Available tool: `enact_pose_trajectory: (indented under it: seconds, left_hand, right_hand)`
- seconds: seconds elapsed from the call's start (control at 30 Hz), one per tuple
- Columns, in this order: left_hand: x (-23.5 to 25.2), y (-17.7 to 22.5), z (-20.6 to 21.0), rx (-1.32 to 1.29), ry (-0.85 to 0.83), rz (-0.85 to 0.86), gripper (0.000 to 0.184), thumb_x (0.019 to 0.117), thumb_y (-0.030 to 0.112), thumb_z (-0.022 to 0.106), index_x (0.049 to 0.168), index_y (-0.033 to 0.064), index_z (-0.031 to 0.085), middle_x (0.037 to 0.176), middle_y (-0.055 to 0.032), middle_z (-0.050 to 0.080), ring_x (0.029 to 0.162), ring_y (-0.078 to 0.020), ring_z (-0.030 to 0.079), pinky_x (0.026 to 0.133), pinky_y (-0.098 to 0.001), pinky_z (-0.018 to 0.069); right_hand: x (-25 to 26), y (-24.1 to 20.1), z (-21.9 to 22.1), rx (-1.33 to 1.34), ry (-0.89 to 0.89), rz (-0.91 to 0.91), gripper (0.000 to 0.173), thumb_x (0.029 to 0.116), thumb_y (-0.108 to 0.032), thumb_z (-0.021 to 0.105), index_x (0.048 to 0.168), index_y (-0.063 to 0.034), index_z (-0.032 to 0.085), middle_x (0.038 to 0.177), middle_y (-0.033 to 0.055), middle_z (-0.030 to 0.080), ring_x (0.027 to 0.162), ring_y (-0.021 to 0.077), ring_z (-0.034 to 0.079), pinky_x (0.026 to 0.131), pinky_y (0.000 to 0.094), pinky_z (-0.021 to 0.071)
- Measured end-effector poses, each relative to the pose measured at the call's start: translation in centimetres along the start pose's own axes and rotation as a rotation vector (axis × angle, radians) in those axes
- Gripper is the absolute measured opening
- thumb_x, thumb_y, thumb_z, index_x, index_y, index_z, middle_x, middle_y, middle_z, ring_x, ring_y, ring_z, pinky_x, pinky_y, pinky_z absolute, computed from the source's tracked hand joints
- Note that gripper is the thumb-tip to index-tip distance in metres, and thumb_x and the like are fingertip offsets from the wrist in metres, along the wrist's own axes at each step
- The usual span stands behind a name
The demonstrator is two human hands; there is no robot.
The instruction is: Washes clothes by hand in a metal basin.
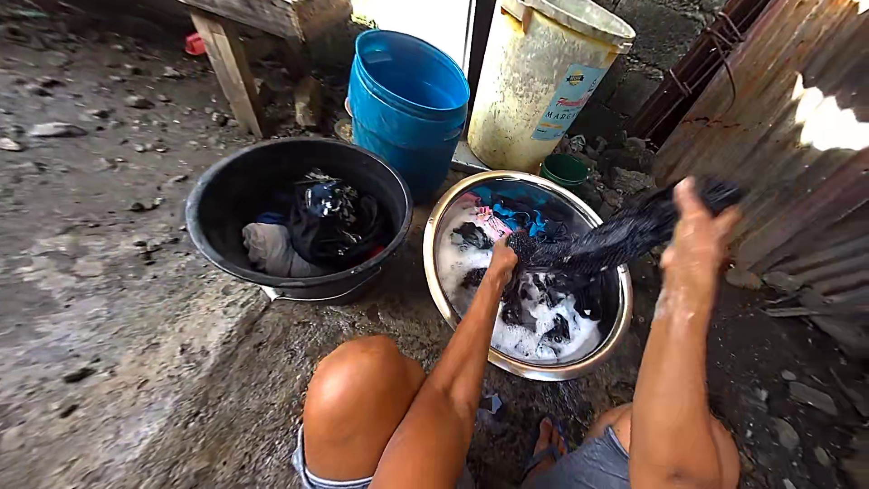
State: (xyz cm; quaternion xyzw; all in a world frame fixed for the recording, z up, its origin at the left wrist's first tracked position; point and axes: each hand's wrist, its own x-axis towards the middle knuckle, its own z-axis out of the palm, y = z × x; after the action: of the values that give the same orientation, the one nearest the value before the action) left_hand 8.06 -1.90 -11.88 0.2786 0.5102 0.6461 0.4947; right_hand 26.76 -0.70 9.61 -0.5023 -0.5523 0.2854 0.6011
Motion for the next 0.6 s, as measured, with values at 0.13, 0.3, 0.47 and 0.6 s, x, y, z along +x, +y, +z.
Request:
enact_pose_trajectory:
  seconds: [0.13,0.3,0.47,0.6]
  left_hand:
    - [-1.5,3.5,2.9,-0.082,0.014,-0.041,0.039,0.0999,0.000,0.054,0.138,0.0043,0.050,0.120,-0.0164,0.063,0.101,-0.0223,0.062,0.085,-0.0426,0.0541]
    - [-4.0,5.5,7.8,-0.084,-0.038,-0.105,0.044,0.0977,-0.003,0.057,0.140,0.0056,0.049,0.123,-0.0200,0.062,0.107,-0.0272,0.063,0.091,-0.0458,0.0535]
    - [-6.8,9.5,8.6,-0.273,-0.312,-0.112,0.063,0.0991,-0.006,0.050,0.154,0.0214,0.034,0.126,-0.0122,0.060,0.101,-0.0176,0.063,0.086,-0.0377,0.0543]
    - [-6.0,10.5,7.1,-0.528,-0.448,-0.033,0.044,0.1075,0.013,0.043,0.149,0.0273,0.035,0.118,-0.0013,0.064,0.098,-0.0108,0.064,0.084,-0.0332,0.0560]
  right_hand:
    - [-5.0,14.5,0.7,-0.504,-0.554,0.287,0.058,0.0890,-0.014,0.077,0.139,0.0017,0.054,0.127,0.0280,0.063,0.112,0.0406,0.066,0.091,0.0600,0.0566]
    - [-12.7,21.0,4.1,-0.306,-0.718,0.249,0.100,0.0757,-0.017,0.087,0.154,0.0099,0.030,0.153,0.0296,0.044,0.143,0.0316,0.045,0.120,0.0419,0.0360]
    - [-14.0,22.8,5.6,0.081,-0.355,0.333,0.055,0.0904,-0.004,0.070,0.138,0.0130,0.048,0.129,0.0240,0.061,0.118,0.0200,0.059,0.105,0.0318,0.0479]
    - [-11.8,18.9,5.9,0.215,-0.109,0.366,0.056,0.0992,0.003,0.056,0.151,0.0064,0.034,0.144,0.0228,0.050,0.128,0.0213,0.054,0.108,0.0359,0.0484]
